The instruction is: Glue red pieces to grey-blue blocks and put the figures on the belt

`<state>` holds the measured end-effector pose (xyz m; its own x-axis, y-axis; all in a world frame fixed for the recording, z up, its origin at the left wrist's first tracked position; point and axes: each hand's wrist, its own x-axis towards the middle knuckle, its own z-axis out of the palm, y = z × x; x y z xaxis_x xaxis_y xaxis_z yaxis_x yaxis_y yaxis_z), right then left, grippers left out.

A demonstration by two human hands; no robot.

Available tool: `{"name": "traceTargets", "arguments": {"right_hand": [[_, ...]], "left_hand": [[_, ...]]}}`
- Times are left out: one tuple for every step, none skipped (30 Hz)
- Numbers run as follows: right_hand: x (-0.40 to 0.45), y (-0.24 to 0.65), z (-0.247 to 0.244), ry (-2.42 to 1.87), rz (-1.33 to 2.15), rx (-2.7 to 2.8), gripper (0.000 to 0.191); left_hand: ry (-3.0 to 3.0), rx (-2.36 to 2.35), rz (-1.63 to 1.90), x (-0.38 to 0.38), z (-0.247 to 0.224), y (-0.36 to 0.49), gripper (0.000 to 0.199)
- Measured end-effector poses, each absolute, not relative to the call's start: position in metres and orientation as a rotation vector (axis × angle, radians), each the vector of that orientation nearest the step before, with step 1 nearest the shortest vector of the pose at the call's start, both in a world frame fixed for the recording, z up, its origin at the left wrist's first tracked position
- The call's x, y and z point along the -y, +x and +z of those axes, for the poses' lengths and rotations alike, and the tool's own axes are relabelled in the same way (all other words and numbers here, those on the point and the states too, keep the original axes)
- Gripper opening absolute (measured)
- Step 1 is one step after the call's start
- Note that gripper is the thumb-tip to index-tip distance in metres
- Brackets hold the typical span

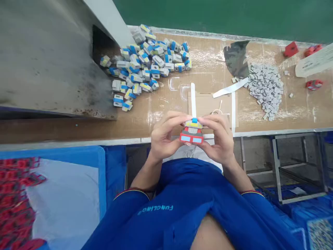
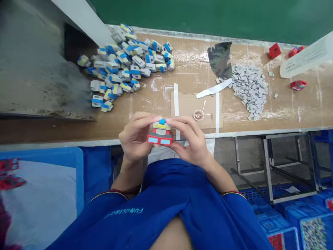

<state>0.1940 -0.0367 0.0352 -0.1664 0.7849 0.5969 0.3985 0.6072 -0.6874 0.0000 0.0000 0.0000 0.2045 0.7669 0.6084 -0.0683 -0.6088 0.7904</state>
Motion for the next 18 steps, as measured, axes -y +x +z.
{"name": "traceTargets", "arguments": {"right_hand": [[0.038, 0.192, 0.034, -0.977, 0.452, 1.766, 0.043], [0.039, 0.191, 0.033, -0.987, 0.444, 1.754, 0.042], [0.04, 0.19, 0.032, -0.993, 0.434, 1.744, 0.042], [0.041, 0.189, 0.031, -0.997, 0.424, 1.739, 0.042], [0.041, 0.188, 0.031, -0.996, 0.412, 1.737, 0.042], [0.041, 0.188, 0.031, -0.991, 0.399, 1.739, 0.043], [0.041, 0.188, 0.031, -0.986, 0.389, 1.745, 0.044], [0.041, 0.189, 0.031, -0.983, 0.381, 1.752, 0.044], [0.041, 0.189, 0.031, -0.982, 0.377, 1.759, 0.045], [0.04, 0.19, 0.03, -0.985, 0.378, 1.764, 0.045], [0.039, 0.191, 0.029, -0.987, 0.384, 1.766, 0.045], [0.038, 0.192, 0.028, -0.988, 0.398, 1.765, 0.045], [0.037, 0.192, 0.026, -0.986, 0.419, 1.754, 0.045], [0.036, 0.191, 0.024, -0.979, 0.446, 1.734, 0.045], [0.036, 0.19, 0.022, -0.972, 0.481, 1.706, 0.045], [0.036, 0.189, 0.02, -0.963, 0.519, 1.675, 0.046], [0.036, 0.188, 0.018, -0.957, 0.556, 1.645, 0.047], [0.037, 0.186, 0.016, -0.952, 0.585, 1.617, 0.048]], "left_hand": [[1.771, -0.672, 1.5, 0.001, -0.001, 0.0, 0.06], [1.773, -0.686, 1.512, 0.002, -0.002, 0.001, 0.06], [1.773, -0.697, 1.52, 0.003, -0.003, 0.001, 0.06], [1.772, -0.707, 1.526, 0.004, -0.003, 0.001, 0.059], [1.77, -0.711, 1.527, 0.005, -0.003, 0.001, 0.059], [1.766, -0.715, 1.525, 0.006, -0.003, 0.001, 0.057], [1.764, -0.719, 1.524, 0.006, -0.003, 0.001, 0.056], [1.765, -0.723, 1.526, 0.007, -0.003, 0.001, 0.056], [1.765, -0.728, 1.534, 0.007, -0.003, 0.001, 0.056], [1.766, -0.731, 1.541, 0.007, -0.004, 0.001, 0.056], [1.765, -0.732, 1.541, 0.006, -0.005, 0.001, 0.057], [1.759, -0.732, 1.54, 0.006, -0.006, 0.002, 0.058], [1.745, -0.728, 1.536, 0.005, -0.007, 0.003, 0.059], [1.726, -0.72, 1.533, 0.004, -0.009, 0.004, 0.058], [1.701, -0.712, 1.533, 0.004, -0.01, 0.005, 0.057], [1.674, -0.706, 1.535, 0.004, -0.011, 0.007, 0.057], [1.646, -0.704, 1.538, 0.004, -0.012, 0.008, 0.056], [1.621, -0.705, 1.538, 0.004, -0.012, 0.009, 0.056]]}}
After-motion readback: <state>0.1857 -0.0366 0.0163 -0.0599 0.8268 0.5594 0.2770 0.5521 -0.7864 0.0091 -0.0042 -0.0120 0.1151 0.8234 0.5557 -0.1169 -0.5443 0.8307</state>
